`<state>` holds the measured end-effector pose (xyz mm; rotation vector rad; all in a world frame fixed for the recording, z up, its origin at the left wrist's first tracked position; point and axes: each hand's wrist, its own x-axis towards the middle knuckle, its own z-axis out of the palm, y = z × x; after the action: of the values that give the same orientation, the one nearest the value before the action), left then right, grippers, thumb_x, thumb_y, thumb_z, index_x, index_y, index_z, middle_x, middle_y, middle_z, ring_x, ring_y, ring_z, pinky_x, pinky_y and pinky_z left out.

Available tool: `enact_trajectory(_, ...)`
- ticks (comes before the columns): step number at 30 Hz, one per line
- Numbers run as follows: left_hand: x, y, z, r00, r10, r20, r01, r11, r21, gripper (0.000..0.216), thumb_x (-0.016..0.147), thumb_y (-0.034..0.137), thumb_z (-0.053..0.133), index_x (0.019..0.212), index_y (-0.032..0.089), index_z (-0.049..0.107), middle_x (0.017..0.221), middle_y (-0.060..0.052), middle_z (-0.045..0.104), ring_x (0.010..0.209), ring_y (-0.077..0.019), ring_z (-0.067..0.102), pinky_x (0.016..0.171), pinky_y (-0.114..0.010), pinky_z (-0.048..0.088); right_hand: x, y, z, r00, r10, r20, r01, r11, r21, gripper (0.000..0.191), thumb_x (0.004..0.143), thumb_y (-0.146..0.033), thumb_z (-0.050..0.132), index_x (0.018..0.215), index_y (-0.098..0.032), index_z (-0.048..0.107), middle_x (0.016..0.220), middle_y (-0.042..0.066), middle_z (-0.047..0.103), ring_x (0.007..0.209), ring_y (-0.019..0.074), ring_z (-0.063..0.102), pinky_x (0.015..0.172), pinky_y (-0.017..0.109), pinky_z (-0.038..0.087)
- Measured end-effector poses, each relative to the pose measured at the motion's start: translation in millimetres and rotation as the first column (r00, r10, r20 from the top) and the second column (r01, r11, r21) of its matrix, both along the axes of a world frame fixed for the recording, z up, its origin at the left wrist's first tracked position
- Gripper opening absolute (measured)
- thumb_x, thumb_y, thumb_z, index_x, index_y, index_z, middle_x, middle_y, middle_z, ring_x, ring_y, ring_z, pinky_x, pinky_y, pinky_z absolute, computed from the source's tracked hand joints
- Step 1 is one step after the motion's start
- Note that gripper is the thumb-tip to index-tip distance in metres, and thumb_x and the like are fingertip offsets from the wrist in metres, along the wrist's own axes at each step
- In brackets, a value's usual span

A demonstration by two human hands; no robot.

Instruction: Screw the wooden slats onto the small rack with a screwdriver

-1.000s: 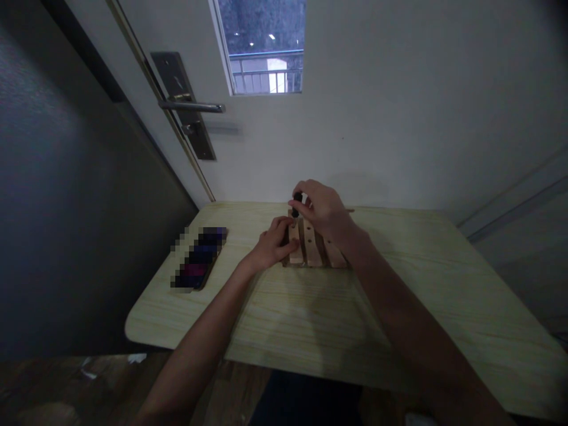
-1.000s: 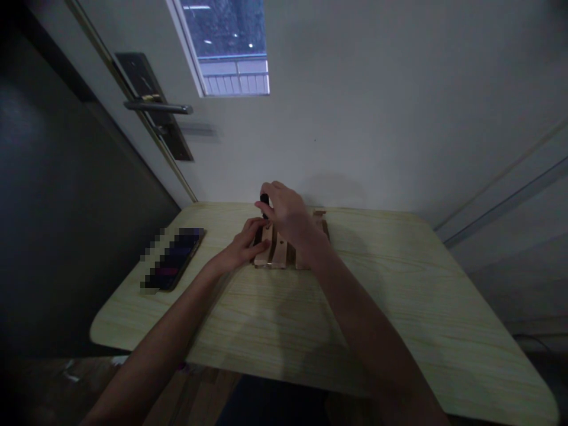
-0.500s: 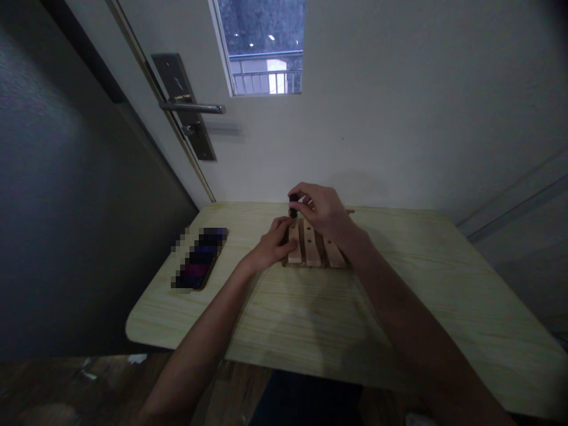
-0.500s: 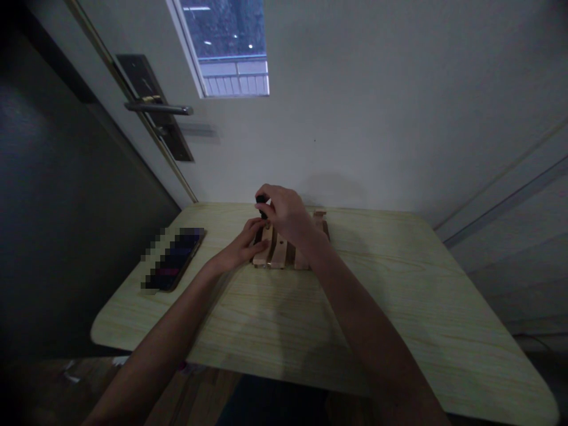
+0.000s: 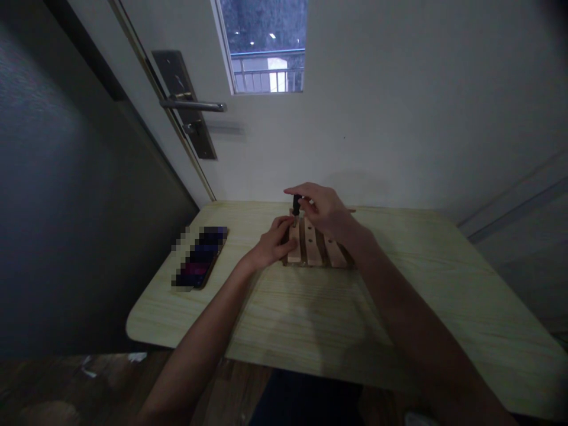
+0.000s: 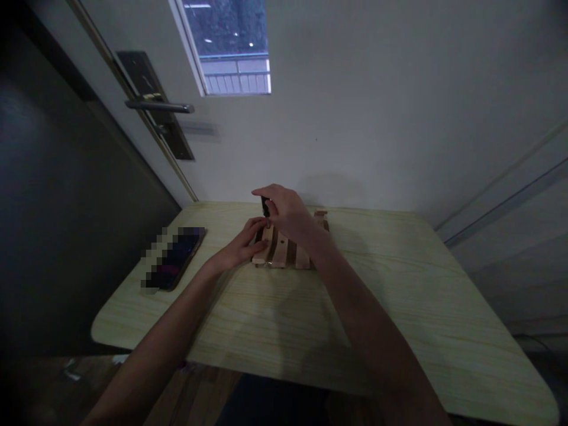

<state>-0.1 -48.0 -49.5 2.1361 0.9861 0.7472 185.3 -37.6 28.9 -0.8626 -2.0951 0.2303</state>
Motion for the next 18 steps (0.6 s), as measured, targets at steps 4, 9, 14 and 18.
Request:
enact_trajectory(4, 0.4, -0.8, 1.1, 1.0, 0.008, 0.0, -0.008, 1.0, -0.007, 0.057, 0.086, 0.047, 0.05, 0.136, 0.019, 0.044, 0.142, -0.014, 0.037, 0.135, -0.0327, 0.039, 0.118, -0.052, 0.03, 1.0, -0.7, 1.6, 1.0, -0.016, -0.019, 0.015, 0.999, -0.052, 0.033, 0.085, -0.01, 0.047, 0.106, -0.018, 0.071, 0.102, 0.008, 0.075, 0.091, 0.0187, 0.067, 0.085, 0.035, 0.051)
enact_trajectory(9, 0.7, -1.2, 2.4, 1.0, 0.014, -0.013, -0.015, 1.0, -0.007, 0.054, 0.086, 0.044, 0.051, 0.134, 0.021, 0.046, 0.14, -0.013, 0.04, 0.132, -0.0322, 0.041, 0.116, -0.052, 0.032, -2.9, 1.4, 2.4, 0.993, -0.102, -0.05, 0.097, 0.99, -0.102, 0.011, 0.079, -0.024, 0.069, 0.088, -0.018, 0.069, 0.081, 0.004, 0.072, 0.07, 0.0162, 0.063, 0.07, 0.031, 0.049)
enact_trajectory(14, 1.3, 0.2, 1.8, 1.0, 0.008, -0.004, -0.008, 1.0, 0.005, 0.054, 0.084, 0.043, 0.052, 0.134, 0.022, 0.046, 0.14, -0.012, 0.04, 0.134, -0.0321, 0.04, 0.117, -0.052, 0.03, -3.6, 1.8, 0.5, 0.991, -0.113, -0.071, 0.107, 0.991, -0.074, 0.013, 0.079, -0.028, 0.071, 0.085, -0.018, 0.065, 0.087, 0.004, 0.07, 0.065, 0.0137, 0.059, 0.067, 0.029, 0.049)
enact_trajectory(18, 1.5, 1.5, -1.2, 1.0, 0.015, -0.009, -0.015, 1.0, 0.008, 0.057, 0.085, 0.044, 0.051, 0.135, 0.019, 0.045, 0.142, -0.014, 0.038, 0.135, -0.0318, 0.039, 0.117, -0.05, 0.031, -2.4, -1.0, -0.8, 0.995, -0.039, -0.089, 0.035, 0.998, -0.054, 0.019, 0.085, -0.017, 0.056, 0.099, -0.018, 0.069, 0.101, 0.006, 0.073, 0.077, 0.016, 0.064, 0.073, 0.03, 0.051)
